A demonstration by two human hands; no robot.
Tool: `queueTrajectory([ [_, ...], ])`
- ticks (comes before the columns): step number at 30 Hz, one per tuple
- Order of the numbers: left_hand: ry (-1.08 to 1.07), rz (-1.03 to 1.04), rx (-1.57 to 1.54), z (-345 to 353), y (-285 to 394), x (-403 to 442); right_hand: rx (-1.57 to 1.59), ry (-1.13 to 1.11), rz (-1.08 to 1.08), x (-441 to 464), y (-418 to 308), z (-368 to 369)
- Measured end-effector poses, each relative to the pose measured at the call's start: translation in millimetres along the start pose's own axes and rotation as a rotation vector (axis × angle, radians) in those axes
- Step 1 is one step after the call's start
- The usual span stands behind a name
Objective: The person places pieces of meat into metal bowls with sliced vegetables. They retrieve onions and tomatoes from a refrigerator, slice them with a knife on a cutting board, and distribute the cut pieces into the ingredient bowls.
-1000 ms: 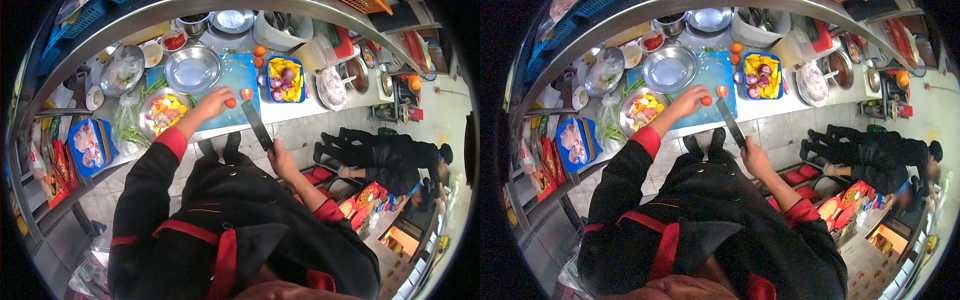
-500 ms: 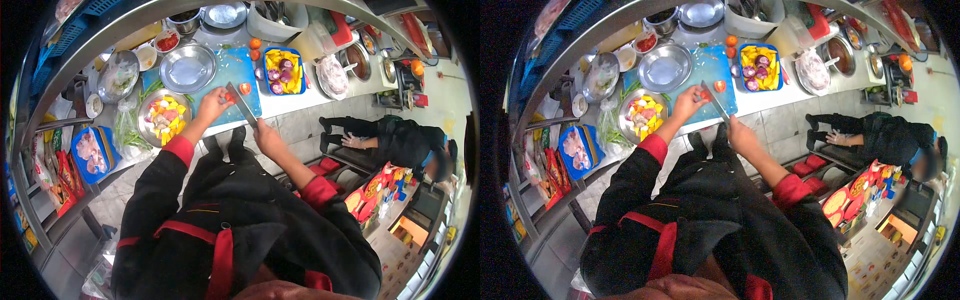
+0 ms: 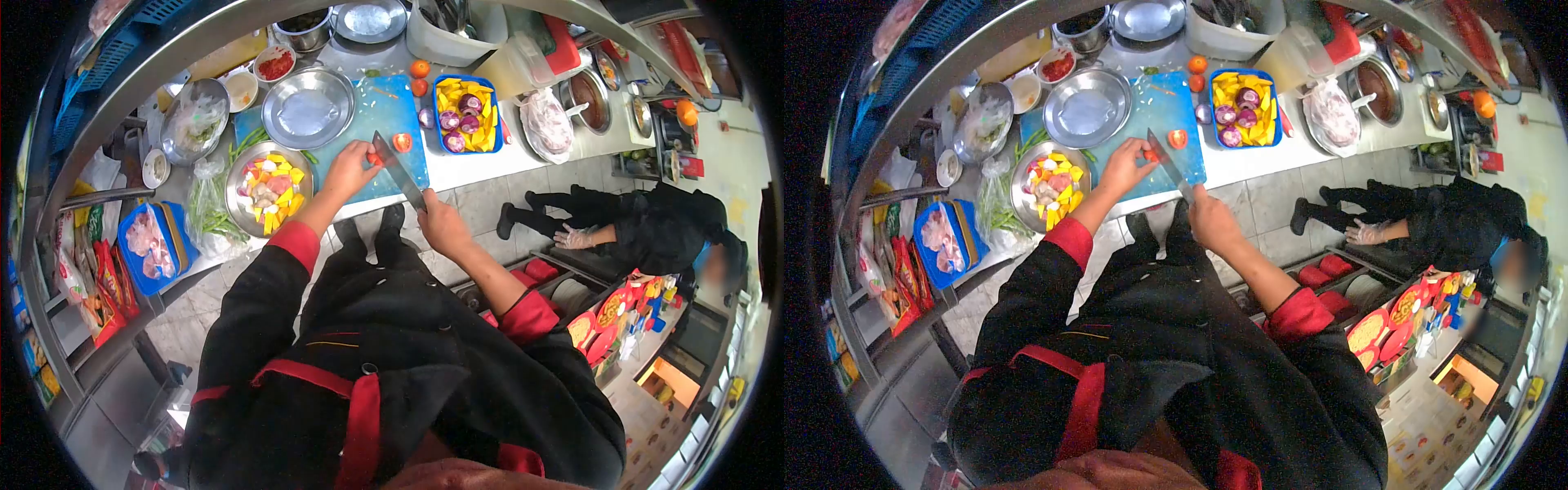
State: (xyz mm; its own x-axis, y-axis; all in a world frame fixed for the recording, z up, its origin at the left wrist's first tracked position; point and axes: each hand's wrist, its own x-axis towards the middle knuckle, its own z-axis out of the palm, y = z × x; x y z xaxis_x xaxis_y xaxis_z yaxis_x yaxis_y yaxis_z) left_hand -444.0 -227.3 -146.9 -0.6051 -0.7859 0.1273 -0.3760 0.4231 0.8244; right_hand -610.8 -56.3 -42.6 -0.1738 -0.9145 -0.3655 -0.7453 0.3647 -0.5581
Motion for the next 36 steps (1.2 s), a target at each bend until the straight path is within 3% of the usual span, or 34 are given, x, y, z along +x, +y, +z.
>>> queueTrajectory([
  [5, 0.034, -0.015, 0.036, 4, 4, 2, -0.105, 0.064, -0.014, 48, -16, 13],
  [11, 0.048, 0.004, -0.009, 7, 5, -3, -0.038, 0.093, -0.063, 24, -10, -12],
  [13, 0.063, 0.145, 0.206, 0, 22, -3, 0.017, 0.12, -0.042, 12, -6, -16],
  [16, 0.028, 0.125, 0.277, 5, 26, -2, 0.038, 0.108, -0.042, 3, 5, -13],
  [19, 0.122, 0.056, 0.273, 14, 18, -8, 0.001, 0.058, -0.007, -3, 7, -13],
  [22, 0.076, -0.023, 0.158, 12, 15, -9, 0.009, 0.033, -0.005, -6, 5, -15],
  [28, 0.072, 0.102, 0.092, 9, 5, -7, -0.013, -0.034, 0.01, 1, 5, -15],
  [33, 0.022, 0.066, 0.037, 6, 9, -2, 0.028, 0.065, -0.054, 62, 2, 23],
  [36, 0.011, 0.062, 0.035, 8, 2, -3, 0.029, 0.054, -0.06, 39, 18, 26],
])
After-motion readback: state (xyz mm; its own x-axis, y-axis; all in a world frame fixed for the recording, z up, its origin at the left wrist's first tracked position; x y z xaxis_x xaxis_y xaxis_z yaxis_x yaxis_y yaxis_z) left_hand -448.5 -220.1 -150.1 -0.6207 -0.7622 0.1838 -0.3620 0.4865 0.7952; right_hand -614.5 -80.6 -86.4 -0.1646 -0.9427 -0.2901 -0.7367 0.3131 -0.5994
